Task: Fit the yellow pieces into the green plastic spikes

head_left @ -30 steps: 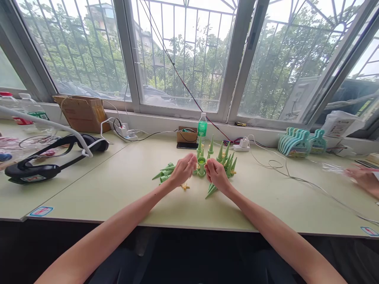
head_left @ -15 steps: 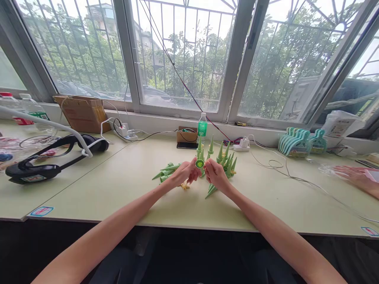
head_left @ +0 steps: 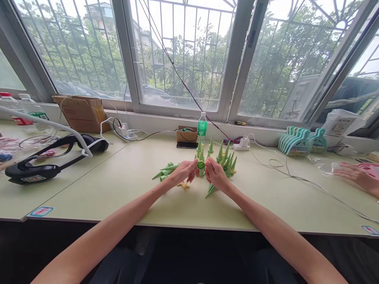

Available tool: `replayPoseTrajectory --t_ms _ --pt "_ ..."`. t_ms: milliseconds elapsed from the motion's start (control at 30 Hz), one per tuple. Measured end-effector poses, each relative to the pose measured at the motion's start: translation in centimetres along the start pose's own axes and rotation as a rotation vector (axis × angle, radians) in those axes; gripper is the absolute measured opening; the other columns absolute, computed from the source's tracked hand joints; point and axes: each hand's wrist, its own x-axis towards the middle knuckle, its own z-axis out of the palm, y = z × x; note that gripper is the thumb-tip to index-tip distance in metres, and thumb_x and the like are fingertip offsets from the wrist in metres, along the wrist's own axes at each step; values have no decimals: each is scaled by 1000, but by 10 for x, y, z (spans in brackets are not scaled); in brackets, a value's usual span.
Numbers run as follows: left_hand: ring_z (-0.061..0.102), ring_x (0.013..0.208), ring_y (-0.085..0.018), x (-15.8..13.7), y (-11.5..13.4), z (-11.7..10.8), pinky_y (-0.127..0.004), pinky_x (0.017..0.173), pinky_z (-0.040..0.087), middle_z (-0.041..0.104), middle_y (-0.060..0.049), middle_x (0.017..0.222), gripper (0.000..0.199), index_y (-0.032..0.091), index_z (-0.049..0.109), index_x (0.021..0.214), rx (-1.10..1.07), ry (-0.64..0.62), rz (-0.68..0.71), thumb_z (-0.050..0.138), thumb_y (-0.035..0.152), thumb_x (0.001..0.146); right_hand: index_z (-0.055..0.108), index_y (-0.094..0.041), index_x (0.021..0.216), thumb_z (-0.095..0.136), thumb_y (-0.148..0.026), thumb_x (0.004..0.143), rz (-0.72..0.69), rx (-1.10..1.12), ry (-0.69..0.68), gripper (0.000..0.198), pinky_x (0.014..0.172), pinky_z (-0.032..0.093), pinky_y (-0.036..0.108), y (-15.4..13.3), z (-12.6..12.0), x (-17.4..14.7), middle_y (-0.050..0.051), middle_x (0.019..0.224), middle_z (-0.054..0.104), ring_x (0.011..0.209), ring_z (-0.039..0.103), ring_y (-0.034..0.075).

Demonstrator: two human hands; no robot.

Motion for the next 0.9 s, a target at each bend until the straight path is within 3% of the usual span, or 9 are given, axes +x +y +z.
replayPoseTrajectory --t_ms 667,900 --pt "47 38 -9 -3 4 -1 -19 42 37 52 1 45 57 12 60 76 143 41 81 40 63 91 40 -22 79 34 -59 96 5 -21 -7 41 38 30 20 1 -1 0 -8 49 40 37 35 7" --pt "46 38 -8 -6 12 1 -19 42 36 52 3 48 48 15 51 73 195 40 123 43 59 91 37 -22 73 35 -62 94 20 -20 1 45 37 30 20 -1 -1 0 -8 48 38 36 35 7"
